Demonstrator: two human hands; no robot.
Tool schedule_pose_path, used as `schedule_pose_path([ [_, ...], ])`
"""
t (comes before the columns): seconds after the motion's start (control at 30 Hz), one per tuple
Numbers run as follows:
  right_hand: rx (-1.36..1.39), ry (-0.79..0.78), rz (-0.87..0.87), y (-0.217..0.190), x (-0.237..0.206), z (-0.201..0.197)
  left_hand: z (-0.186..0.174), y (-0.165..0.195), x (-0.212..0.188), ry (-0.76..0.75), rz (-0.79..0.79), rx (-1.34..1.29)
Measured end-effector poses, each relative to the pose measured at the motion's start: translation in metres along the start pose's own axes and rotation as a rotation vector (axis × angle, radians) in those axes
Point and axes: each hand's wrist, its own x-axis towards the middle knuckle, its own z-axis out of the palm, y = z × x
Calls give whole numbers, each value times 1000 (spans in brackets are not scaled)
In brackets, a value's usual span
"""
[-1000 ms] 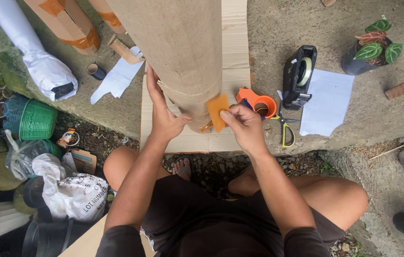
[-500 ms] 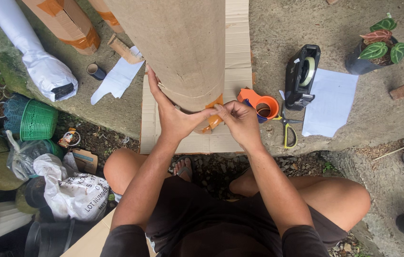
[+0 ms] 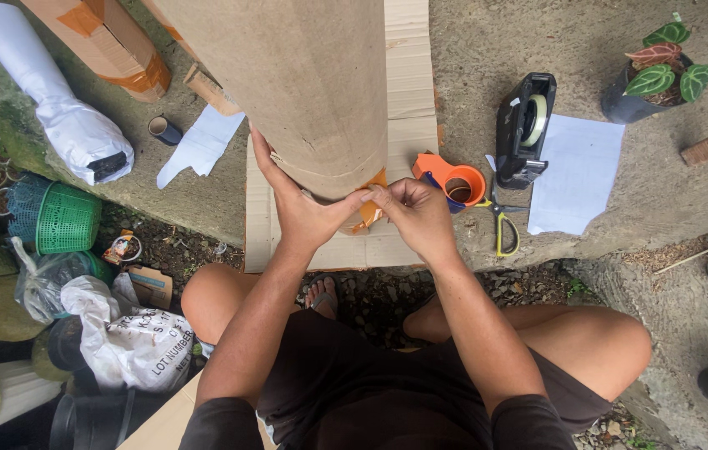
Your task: The person cuts a flat cardboard sheet into strips using scissors, rolls them into cylindrical tubes, and secures the seams with orange tape. The person then inserts a rolled white paper into the cardboard tube and tapes the bottom closed.
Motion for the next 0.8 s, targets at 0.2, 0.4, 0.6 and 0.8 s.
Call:
schedule_pose_path([
  [0.2,-135,75,-4,-6,-4,0,6,2,-3,33,-5,-31],
  [0.4,-154,105,33,-15,-10,-2,10,1,-5,41,7,-12],
  [0.6,-174,117,20,13,-3,3,11,-2,-8,39,-2,-49],
  [0.8,-321,175,79,49,-19,26,4,-2,-4,41,-50,-90],
])
